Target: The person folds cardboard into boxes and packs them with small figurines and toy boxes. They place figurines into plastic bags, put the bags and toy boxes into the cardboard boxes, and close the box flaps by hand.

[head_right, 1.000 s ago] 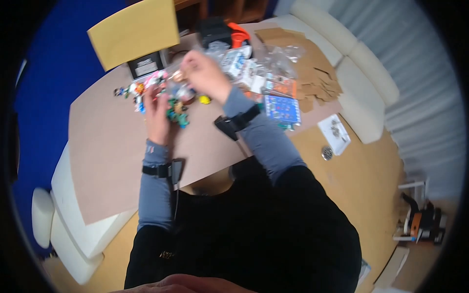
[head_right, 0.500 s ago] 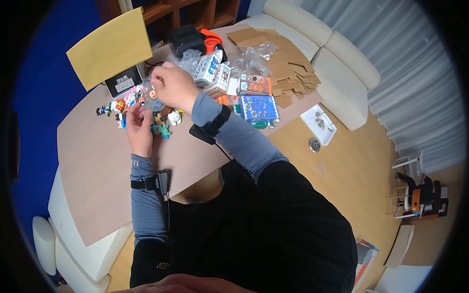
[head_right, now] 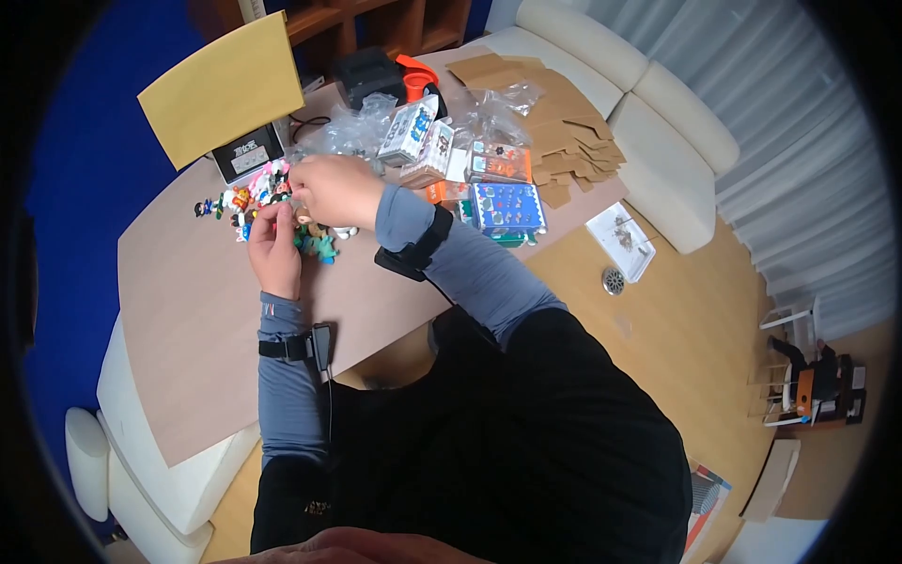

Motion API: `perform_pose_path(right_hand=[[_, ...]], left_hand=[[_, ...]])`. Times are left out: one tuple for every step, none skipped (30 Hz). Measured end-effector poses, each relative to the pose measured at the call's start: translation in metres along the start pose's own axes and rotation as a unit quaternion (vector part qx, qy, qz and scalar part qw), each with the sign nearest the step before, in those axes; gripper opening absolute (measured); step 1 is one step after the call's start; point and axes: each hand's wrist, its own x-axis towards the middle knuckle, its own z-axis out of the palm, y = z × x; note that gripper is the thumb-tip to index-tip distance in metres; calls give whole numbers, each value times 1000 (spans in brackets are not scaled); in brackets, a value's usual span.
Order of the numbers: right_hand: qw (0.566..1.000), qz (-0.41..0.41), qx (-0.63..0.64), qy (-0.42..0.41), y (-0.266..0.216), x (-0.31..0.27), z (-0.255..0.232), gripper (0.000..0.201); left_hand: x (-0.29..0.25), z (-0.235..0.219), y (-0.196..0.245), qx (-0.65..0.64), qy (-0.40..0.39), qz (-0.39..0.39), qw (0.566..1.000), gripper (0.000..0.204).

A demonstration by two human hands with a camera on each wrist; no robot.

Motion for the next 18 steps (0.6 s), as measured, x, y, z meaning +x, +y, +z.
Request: perform_pose_path(right_hand=[[1000, -1, 2, -2, -2, -2, -1, 16], [1000, -10, 5, 7, -4, -3, -2, 15], [1000, -19, 9, 17, -6, -4, -3, 15], [1000, -24, 11, 16, -9, -7, -4, 15], [998, -46, 20, 46, -14, -11, -4, 15], [994, -67, 30, 76, -16, -13, -4, 14], [994, -70, 33, 73, -17, -13, -4, 14], [997, -57, 12, 50, -16, -14, -2, 14], [999, -44, -9, 28, -16, -16, -1, 14], [999, -46, -8, 27, -14, -16, 0, 14], [996, -52, -24, 63, -13, -15, 1, 13], [993, -57, -39, 98, -12, -14, 1, 12], [993, -58, -37, 96, -10, -13, -1, 12], [991, -40, -16, 126, -11, -11, -7, 12], [987, -23, 3, 157, -10, -8, -11, 11], [981, -27, 18, 189, -8, -3, -13, 10], [981, -25, 14, 190, -8, -3, -15, 10], [987, -6, -2, 160, -8, -4, -18, 11]], left_hand=[[0, 1, 0, -17, 9, 17, 1000, 16], [-1, 1, 1, -15, 12, 17, 1000, 16], [-1, 0, 1, -12, 22, 23, 999, 14], [-1, -2, 2, -8, 33, 31, 999, 12], [0, -3, 2, -6, 38, 32, 999, 12], [1, -4, 1, -13, 44, 32, 998, 11], [1, -4, 1, -21, 48, 31, 998, 11], [1, -4, 4, -20, 42, 36, 998, 9], [-1, -2, 8, -19, 45, 36, 998, 9], [-2, 0, 11, -12, 37, 45, 998, 9], [-1, 1, 13, -6, 30, 54, 998, 8], [1, -1, 6, -1, 31, 62, 998, 11], [1, -2, 4, 1, 33, 61, 998, 11], [1, 0, 7, -15, 43, 61, 997, 13], [2, 2, 8, -31, 52, 62, 996, 15], [4, 2, 5, -30, 54, 66, 996, 16], [3, 2, 5, -33, 51, 65, 996, 16], [1, 3, 7, -38, 50, 37, 997, 15]])
